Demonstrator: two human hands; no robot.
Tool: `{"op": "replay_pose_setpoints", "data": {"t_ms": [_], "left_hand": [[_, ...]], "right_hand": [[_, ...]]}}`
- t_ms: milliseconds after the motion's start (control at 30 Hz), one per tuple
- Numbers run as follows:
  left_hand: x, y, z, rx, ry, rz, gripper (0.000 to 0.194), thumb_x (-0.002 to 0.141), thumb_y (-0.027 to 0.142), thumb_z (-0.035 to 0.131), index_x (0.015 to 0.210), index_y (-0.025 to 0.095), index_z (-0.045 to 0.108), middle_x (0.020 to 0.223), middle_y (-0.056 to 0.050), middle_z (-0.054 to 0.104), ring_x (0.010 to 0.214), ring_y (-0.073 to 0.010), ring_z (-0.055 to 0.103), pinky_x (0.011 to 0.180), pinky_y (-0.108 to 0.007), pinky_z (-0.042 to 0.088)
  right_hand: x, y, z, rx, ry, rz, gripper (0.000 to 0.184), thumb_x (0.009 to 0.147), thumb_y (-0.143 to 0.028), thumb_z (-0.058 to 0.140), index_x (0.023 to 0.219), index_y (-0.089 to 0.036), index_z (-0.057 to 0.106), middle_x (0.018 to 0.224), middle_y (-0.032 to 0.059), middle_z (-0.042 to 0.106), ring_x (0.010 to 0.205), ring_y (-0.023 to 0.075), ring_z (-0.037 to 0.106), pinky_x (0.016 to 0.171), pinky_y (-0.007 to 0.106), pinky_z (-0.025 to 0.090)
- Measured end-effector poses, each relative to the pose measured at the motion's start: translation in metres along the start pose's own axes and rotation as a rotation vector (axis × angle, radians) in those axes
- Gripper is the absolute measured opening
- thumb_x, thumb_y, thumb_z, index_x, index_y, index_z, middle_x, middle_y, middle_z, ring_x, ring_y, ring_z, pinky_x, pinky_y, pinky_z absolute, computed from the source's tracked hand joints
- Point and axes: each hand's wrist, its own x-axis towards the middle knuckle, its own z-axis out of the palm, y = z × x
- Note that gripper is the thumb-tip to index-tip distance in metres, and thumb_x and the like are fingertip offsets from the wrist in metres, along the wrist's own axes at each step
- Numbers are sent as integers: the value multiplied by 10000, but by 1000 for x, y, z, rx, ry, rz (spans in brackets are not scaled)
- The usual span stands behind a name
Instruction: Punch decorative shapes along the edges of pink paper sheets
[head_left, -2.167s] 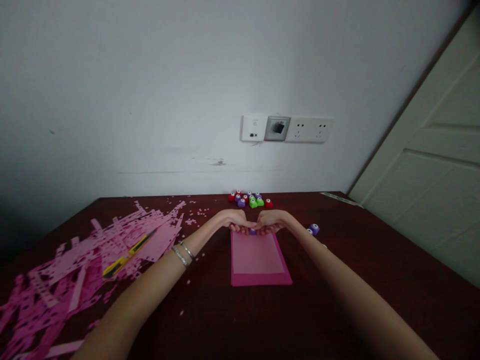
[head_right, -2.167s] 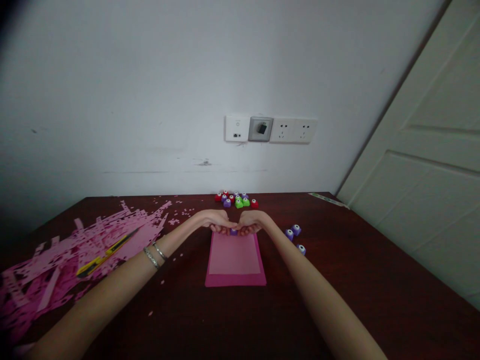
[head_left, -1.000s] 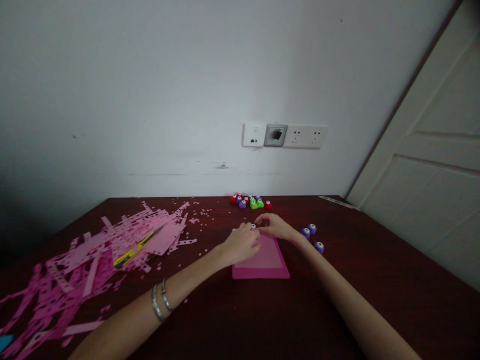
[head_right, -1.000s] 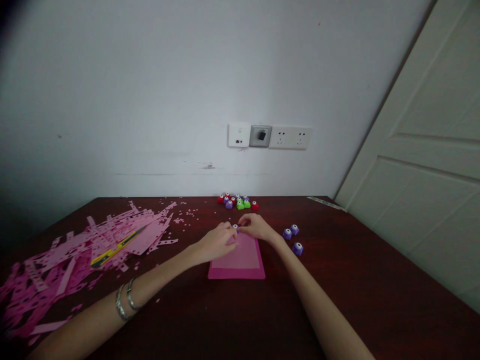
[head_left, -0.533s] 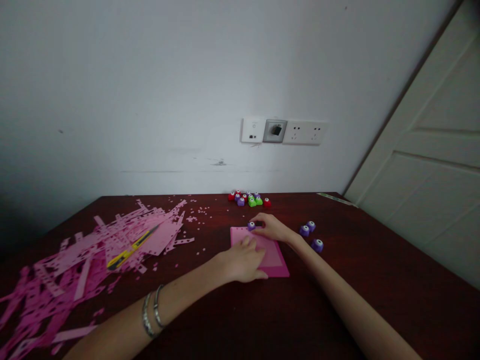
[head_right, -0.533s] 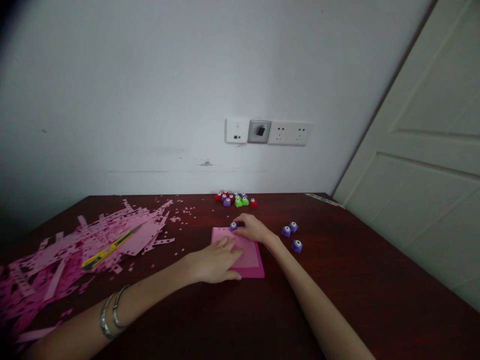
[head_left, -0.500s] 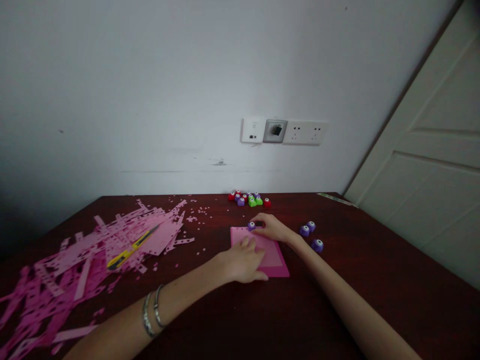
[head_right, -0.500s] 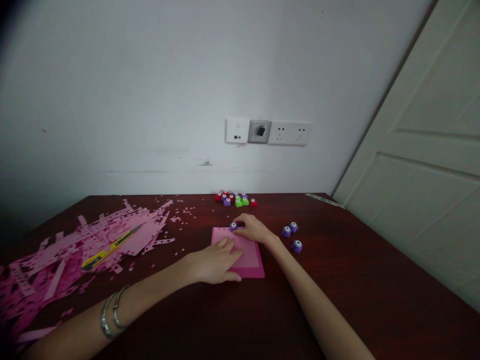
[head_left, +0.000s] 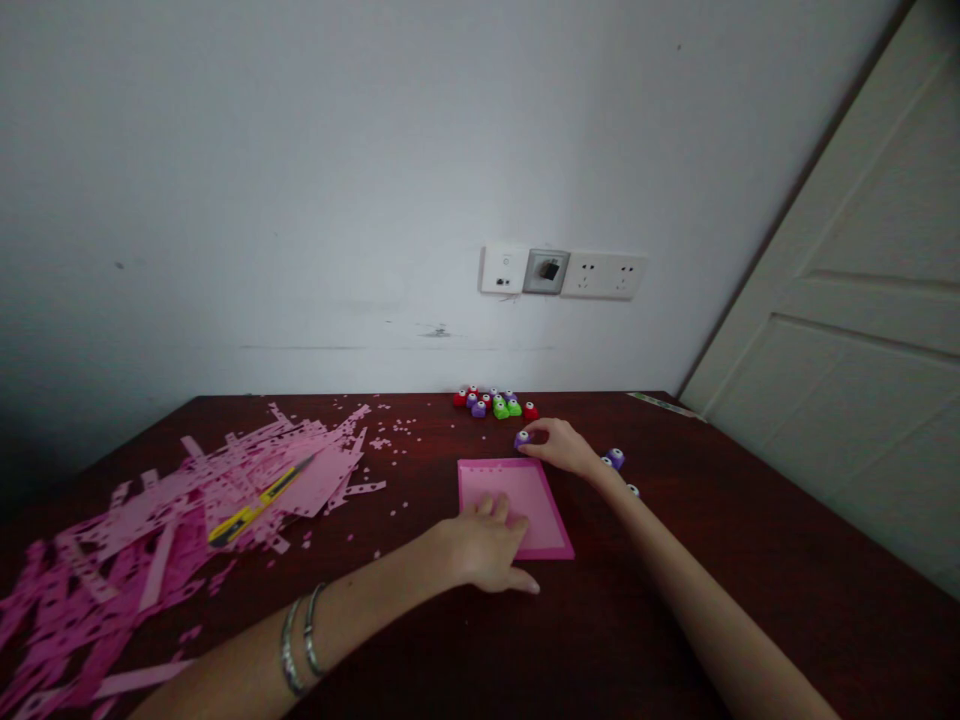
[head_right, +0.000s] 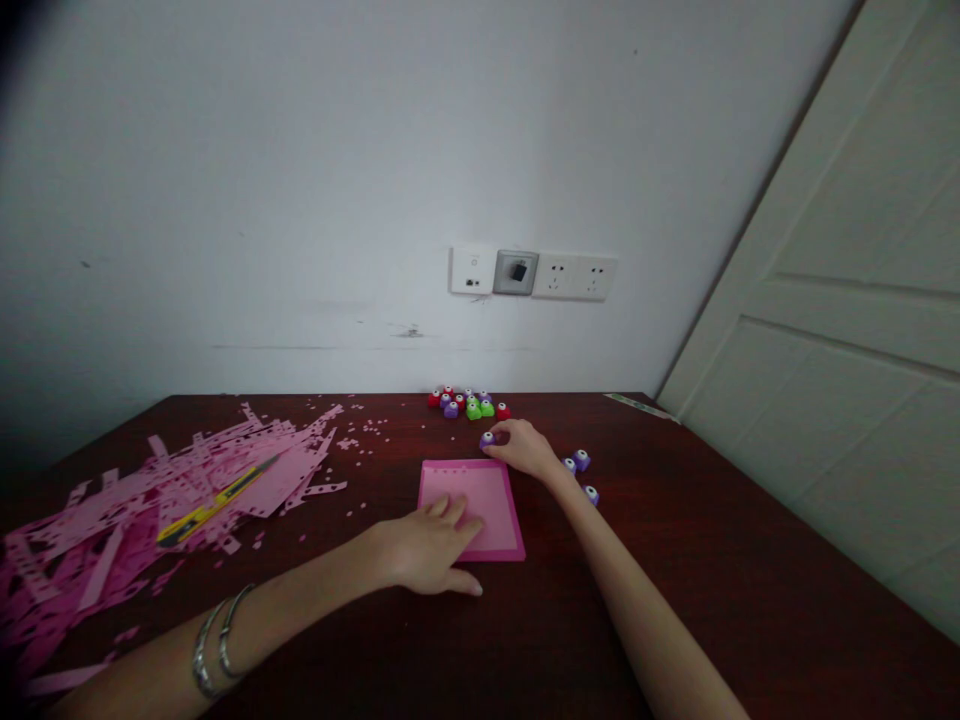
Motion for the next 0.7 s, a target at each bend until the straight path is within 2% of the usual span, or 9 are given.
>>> {"op": "replay_pose_setpoints", "data": {"t_ms": [167, 300, 500, 700], "left_hand": [[-5, 6, 1, 24, 17, 0, 749, 749, 558, 525, 1333, 127, 343, 1410, -237, 237, 1276, -398, 242, 955, -502, 299], [-8, 10, 1, 30, 49, -3, 724, 744, 532, 552, 1310, 118, 372, 1395, -251, 260, 1255, -408, 277, 941, -516, 304], [-7, 10, 5, 58, 73, -5, 735, 736, 544, 557, 1306, 116, 377, 1387, -246, 282, 1246, -398, 302, 950, -502, 302], [-7, 9, 4, 58, 38, 7, 754, 754, 555, 527, 1337, 119, 333, 1406, -240, 244, 1266, -397, 263, 965, -509, 290]], "right_hand": [[-1, 22, -33, -130, 28, 130, 299, 674, -373, 634, 894, -179, 688, 895, 72, 687, 825, 204, 621, 724, 259, 434], [-6, 43, -49, -258, 42, 233, 299, 689, -398, 608, 867, -174, 696, 849, 91, 691, 798, 213, 628, 681, 254, 424], [-12, 69, -53, -338, -10, 343, 288, 686, -405, 592, 811, -167, 697, 786, 104, 690, 760, 223, 636, 608, 258, 413], [-13, 77, -52, -368, -59, 388, 237, 670, -361, 593, 753, -163, 693, 736, 110, 686, 726, 231, 639, 591, 263, 409]]}}
